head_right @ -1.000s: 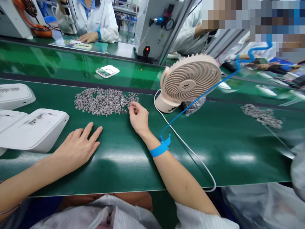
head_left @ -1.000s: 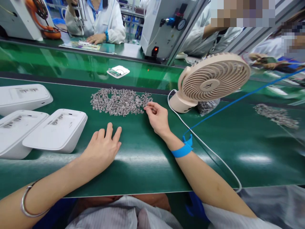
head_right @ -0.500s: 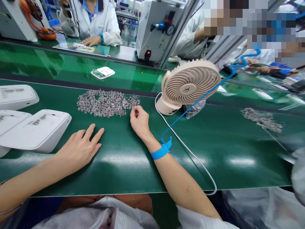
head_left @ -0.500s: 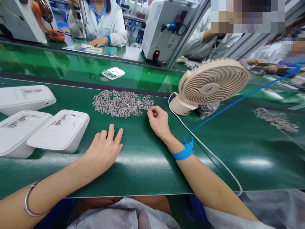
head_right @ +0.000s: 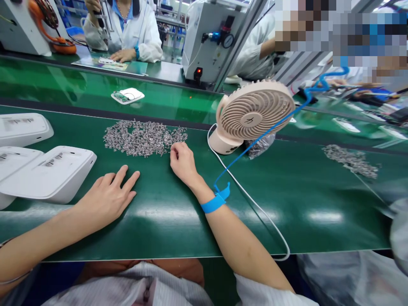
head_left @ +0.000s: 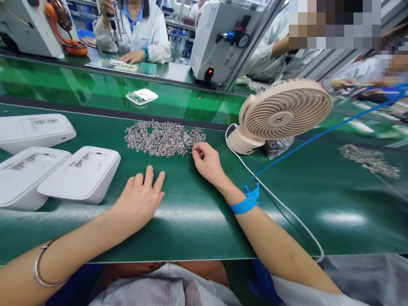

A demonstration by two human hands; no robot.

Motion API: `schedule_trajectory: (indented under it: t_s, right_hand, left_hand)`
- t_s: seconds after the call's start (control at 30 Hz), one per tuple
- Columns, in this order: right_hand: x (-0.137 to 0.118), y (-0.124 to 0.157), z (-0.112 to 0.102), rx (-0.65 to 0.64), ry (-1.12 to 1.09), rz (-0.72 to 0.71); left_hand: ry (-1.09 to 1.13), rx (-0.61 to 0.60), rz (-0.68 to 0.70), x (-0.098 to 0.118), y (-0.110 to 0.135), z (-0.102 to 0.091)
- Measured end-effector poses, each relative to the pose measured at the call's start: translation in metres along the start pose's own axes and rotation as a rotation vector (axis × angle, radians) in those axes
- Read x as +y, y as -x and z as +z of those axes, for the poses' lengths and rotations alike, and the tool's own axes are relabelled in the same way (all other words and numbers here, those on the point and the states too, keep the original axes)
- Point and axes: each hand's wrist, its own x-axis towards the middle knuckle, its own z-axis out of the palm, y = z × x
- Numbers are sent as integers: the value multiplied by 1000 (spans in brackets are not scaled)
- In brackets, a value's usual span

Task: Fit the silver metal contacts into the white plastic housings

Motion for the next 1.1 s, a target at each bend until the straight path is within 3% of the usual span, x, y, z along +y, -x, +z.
schedule_trajectory:
  t_s: [0.3, 0.8, 0.9, 1.1]
  right_hand:
    - [9, 0, 3, 193, -212, 212]
    - [12, 1, 4, 221, -228, 141]
    - [10, 1, 3, 201, -240, 163]
    - [17, -5, 3, 306, -282, 245]
  left_hand:
    - [29, -27, 0, -1, 0, 0]
    - [19, -28, -1, 0, 1, -1]
    - [27, -44, -9, 0, 0, -2]
    - [46, -53, -4, 0, 0, -4]
